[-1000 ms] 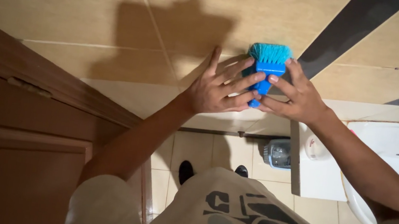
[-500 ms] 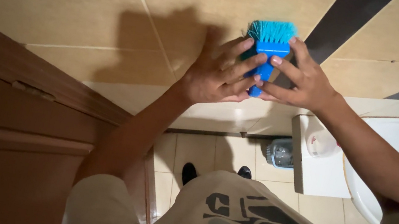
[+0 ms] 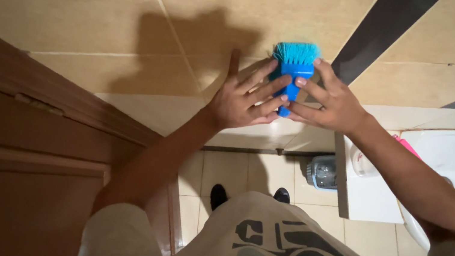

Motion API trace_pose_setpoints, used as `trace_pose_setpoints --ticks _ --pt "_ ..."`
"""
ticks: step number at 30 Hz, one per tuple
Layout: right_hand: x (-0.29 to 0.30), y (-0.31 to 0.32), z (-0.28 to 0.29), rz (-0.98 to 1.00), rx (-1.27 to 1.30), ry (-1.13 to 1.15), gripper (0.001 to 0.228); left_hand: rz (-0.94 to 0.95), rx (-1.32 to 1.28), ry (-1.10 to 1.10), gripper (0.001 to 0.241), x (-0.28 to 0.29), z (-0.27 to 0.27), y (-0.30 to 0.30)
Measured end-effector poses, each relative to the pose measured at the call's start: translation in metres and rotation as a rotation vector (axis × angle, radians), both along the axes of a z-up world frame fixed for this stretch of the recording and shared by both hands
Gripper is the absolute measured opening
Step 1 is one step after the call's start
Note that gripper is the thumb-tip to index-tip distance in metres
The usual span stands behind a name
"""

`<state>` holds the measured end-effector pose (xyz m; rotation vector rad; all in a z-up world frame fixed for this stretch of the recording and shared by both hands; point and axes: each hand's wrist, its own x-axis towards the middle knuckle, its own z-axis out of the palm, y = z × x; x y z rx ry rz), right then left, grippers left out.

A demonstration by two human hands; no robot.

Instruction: The person uses a blue scrub brush to clean the grout lines on the tiled wall and floor of a bathroom. They scrub the wall near the door frame and then move to scrub the floor tiles near the sink and toilet.

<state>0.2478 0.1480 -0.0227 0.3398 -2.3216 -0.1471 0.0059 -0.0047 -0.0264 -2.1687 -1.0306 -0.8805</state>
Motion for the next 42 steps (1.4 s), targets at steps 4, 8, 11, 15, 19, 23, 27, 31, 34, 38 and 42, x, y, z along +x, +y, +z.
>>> trace_pose_setpoints --ticks 4,8,11,15,19,23,27,31,34,38,42 --pt "0.000 0.002 -0.014 0.019 -0.001 0.027 0.033 0.009 -0.001 0.003 0.066 0.000 -0.008 0.000" --pt "-0.003 -0.002 -0.020 -0.001 -0.024 0.019 0.036 0.041 -0.008 -0.003 0.059 0.000 -0.018 -0.001" --pt "-0.003 -0.002 -0.030 0.001 -0.035 0.024 0.037 0.060 -0.011 0.011 0.056 -0.001 -0.027 -0.002" --pt "-0.005 0.002 -0.038 0.004 -0.057 0.032 0.039 0.055 -0.033 0.009 0.056 -0.004 -0.038 0.002" --pt "-0.006 0.002 -0.039 -0.009 -0.037 0.046 0.039 0.067 -0.019 0.014 0.057 -0.004 -0.041 0.002" --pt "-0.006 0.002 -0.038 -0.016 -0.047 0.033 0.039 0.068 -0.026 0.011 0.059 -0.004 -0.040 0.003" --pt "-0.004 -0.001 -0.030 -0.032 -0.035 0.040 0.038 0.073 -0.042 0.020 0.061 -0.002 -0.035 0.002" --pt "-0.005 0.001 -0.012 -0.020 -0.024 0.055 0.037 0.070 -0.040 0.018 0.062 -0.002 -0.015 0.003" --pt "-0.007 0.003 0.005 0.008 -0.037 0.049 0.037 0.063 -0.056 0.036 0.062 -0.005 0.003 0.005" --pt "-0.007 0.004 0.029 0.027 -0.015 0.070 0.036 0.038 0.002 0.039 0.061 -0.006 0.031 0.008" --pt "-0.007 0.005 0.039 0.008 0.007 0.090 0.034 0.048 0.048 0.021 0.057 -0.004 0.044 0.010"
